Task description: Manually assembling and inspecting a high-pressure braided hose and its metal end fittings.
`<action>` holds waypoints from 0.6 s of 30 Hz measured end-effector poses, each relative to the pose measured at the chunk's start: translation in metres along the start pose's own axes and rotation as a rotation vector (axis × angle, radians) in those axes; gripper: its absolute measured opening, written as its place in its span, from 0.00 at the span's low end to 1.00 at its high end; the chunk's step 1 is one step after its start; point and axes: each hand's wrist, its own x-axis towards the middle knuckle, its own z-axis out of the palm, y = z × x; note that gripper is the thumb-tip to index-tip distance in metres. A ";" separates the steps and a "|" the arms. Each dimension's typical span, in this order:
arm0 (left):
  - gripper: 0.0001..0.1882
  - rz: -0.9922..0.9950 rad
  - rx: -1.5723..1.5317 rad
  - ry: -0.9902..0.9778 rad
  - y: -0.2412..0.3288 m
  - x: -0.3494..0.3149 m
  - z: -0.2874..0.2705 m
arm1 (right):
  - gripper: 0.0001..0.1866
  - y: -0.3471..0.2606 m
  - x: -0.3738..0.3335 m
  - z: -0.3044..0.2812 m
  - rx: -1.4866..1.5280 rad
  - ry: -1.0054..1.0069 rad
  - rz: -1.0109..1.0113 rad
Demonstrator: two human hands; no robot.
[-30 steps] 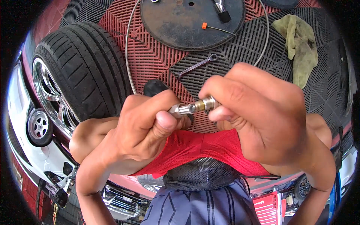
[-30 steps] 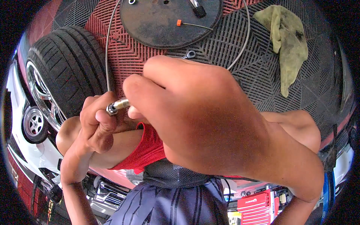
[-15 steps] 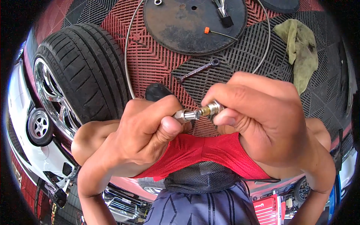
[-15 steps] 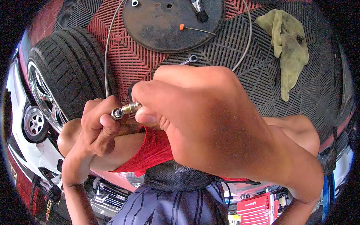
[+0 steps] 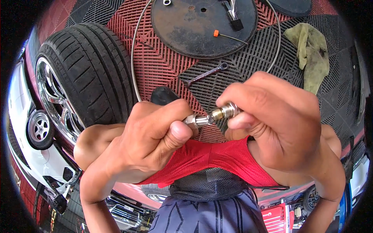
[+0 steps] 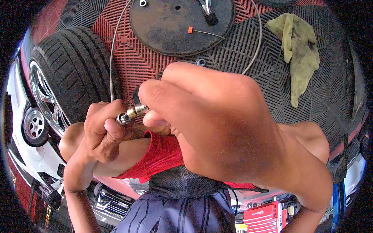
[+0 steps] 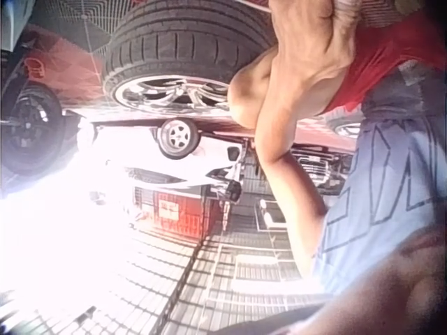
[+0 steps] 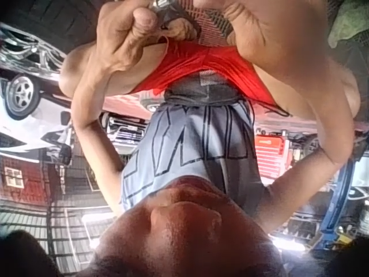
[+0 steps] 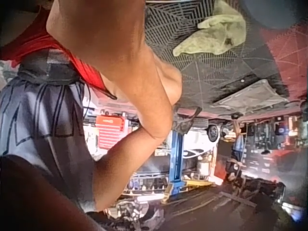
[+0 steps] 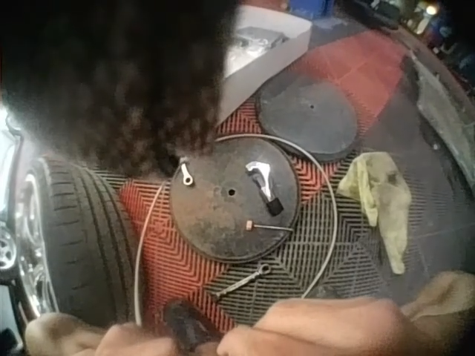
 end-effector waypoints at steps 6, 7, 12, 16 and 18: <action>0.21 0.041 0.024 0.005 -0.007 -0.002 0.002 | 0.07 -0.001 0.004 -0.010 -0.074 -0.019 -0.035; 0.21 0.048 0.032 0.005 -0.006 -0.001 0.001 | 0.07 -0.001 0.003 -0.010 -0.080 -0.014 -0.042; 0.20 0.019 0.039 -0.016 -0.005 -0.001 -0.001 | 0.07 0.000 0.003 -0.008 -0.043 -0.054 -0.034; 0.20 0.033 0.019 -0.007 -0.009 -0.002 0.002 | 0.07 0.003 0.000 -0.003 -0.007 -0.030 -0.042; 0.20 0.027 0.015 0.003 -0.009 -0.002 0.002 | 0.08 0.003 0.001 -0.002 -0.009 -0.040 -0.038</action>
